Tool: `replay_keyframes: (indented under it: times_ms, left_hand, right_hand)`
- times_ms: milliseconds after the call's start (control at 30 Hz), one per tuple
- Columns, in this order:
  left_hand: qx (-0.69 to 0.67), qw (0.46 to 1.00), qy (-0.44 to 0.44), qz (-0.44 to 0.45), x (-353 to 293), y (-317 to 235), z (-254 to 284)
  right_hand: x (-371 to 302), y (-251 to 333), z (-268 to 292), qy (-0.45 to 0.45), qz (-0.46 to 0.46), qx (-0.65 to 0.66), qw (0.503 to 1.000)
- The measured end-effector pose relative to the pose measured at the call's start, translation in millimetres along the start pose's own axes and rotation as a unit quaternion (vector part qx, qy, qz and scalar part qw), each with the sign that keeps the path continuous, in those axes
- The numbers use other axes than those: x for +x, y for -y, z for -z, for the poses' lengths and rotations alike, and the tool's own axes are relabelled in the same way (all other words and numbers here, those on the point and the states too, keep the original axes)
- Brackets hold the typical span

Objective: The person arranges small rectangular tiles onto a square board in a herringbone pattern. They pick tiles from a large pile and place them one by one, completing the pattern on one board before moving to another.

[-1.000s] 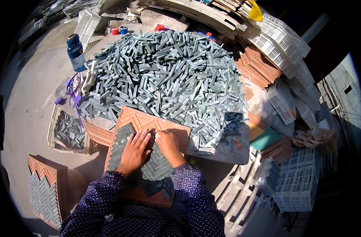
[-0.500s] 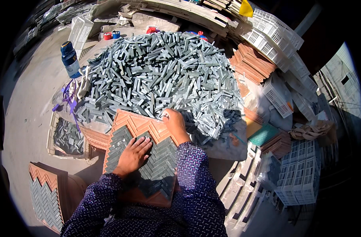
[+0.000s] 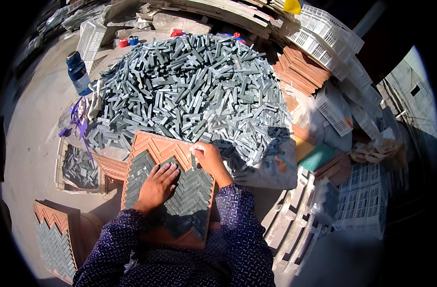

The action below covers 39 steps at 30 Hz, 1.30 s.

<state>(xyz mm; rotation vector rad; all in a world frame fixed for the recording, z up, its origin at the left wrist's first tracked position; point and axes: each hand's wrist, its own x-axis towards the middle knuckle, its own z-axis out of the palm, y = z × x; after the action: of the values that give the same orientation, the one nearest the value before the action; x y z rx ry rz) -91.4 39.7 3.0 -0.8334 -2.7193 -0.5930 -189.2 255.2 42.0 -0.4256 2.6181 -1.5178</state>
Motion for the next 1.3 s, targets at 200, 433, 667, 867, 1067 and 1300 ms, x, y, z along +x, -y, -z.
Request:
replay_keyframes:
  times_ms: [200,433,667,867,1067,1300]
  left_hand:
    - [0.006,1.000,0.007,-0.006,5,-3,1]
    - [-0.005,1.000,0.013,0.005,3,-1,-1]
    - [0.016,0.999,0.030,0.005,7,-4,-1]
    - [0.021,1.000,0.020,-0.003,4,0,0]
    - [0.017,1.000,0.013,-0.007,8,-7,-2]
    - [-0.074,0.997,-0.004,0.000,-7,3,14]
  right_hand:
    - [-1,-7,33,-0.175,-0.073,0.226,0.956]
    - [-71,-42,51,-0.234,-0.148,0.307,0.911]
    - [-80,-60,53,-0.236,-0.126,0.346,0.899]
    - [-57,-9,30,-0.166,0.072,-0.115,0.977]
    - [-99,-16,-47,-0.036,0.131,-0.373,0.918]
    - [-137,-5,-43,-0.165,0.040,-0.146,0.975]
